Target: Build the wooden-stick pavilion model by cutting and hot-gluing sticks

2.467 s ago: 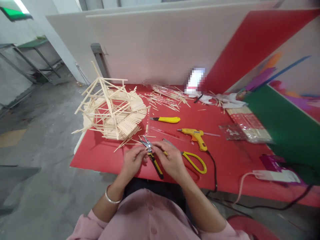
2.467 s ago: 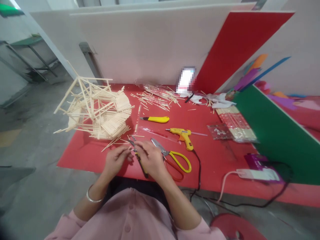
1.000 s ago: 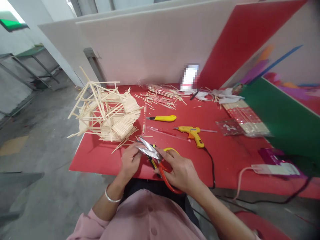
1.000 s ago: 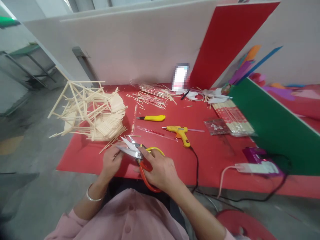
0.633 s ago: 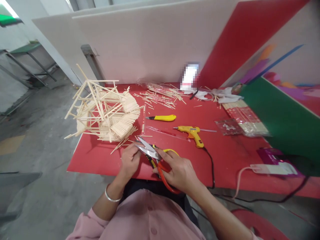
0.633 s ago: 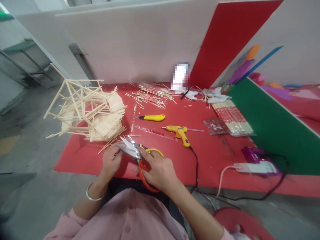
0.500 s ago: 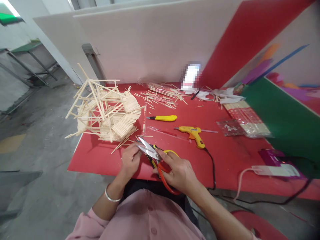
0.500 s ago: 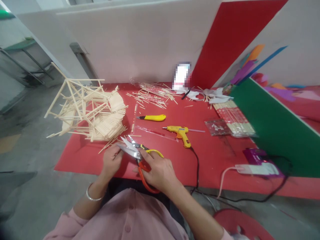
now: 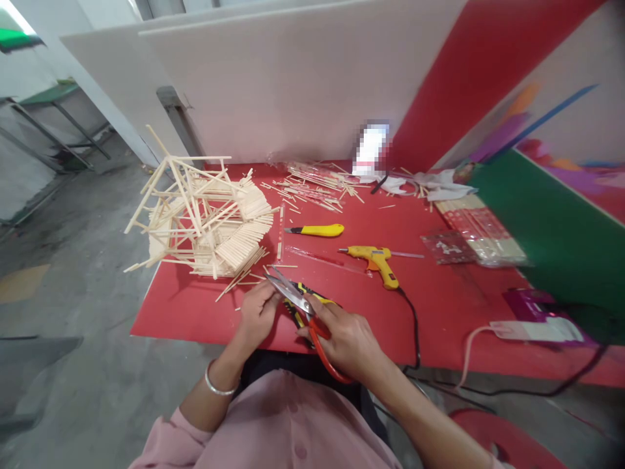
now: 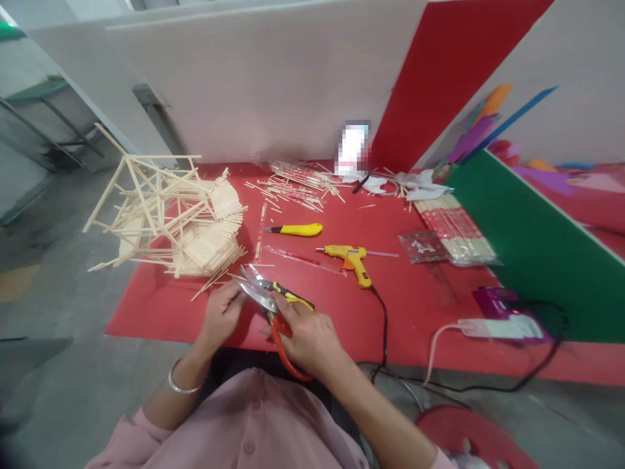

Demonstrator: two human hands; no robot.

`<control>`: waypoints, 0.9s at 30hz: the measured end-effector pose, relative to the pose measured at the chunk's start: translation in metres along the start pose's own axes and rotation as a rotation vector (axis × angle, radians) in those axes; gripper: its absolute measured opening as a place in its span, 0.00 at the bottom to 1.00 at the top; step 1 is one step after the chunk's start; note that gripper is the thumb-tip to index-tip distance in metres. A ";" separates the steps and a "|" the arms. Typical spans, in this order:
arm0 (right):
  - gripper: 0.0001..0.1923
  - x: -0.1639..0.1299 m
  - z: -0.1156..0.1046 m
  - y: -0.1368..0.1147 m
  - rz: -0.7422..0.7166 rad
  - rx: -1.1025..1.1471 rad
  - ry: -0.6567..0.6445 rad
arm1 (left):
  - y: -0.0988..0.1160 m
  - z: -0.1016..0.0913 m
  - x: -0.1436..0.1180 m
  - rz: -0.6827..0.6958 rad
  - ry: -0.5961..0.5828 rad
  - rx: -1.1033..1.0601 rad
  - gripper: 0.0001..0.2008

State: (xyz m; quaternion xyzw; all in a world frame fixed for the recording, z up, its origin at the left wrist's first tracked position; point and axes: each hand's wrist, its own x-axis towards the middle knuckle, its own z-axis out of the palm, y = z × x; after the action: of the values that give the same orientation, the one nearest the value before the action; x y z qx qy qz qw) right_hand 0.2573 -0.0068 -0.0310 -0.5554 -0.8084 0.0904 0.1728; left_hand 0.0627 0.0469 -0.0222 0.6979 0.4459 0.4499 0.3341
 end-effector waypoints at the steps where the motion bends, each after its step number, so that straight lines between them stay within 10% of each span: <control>1: 0.31 -0.001 0.001 0.000 0.001 -0.002 0.001 | 0.000 0.001 0.000 -0.002 -0.006 -0.003 0.10; 12: 0.24 0.000 -0.011 0.005 0.074 0.324 0.012 | 0.000 0.002 0.001 -0.089 -0.087 -0.051 0.11; 27: 0.28 0.001 -0.011 0.004 0.001 0.200 -0.011 | -0.003 0.001 0.000 -0.098 -0.048 -0.095 0.10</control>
State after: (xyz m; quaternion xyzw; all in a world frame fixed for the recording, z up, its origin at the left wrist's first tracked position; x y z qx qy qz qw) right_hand 0.2647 -0.0050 -0.0225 -0.5354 -0.7960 0.1737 0.2227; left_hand 0.0628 0.0477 -0.0248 0.6691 0.4497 0.4369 0.3990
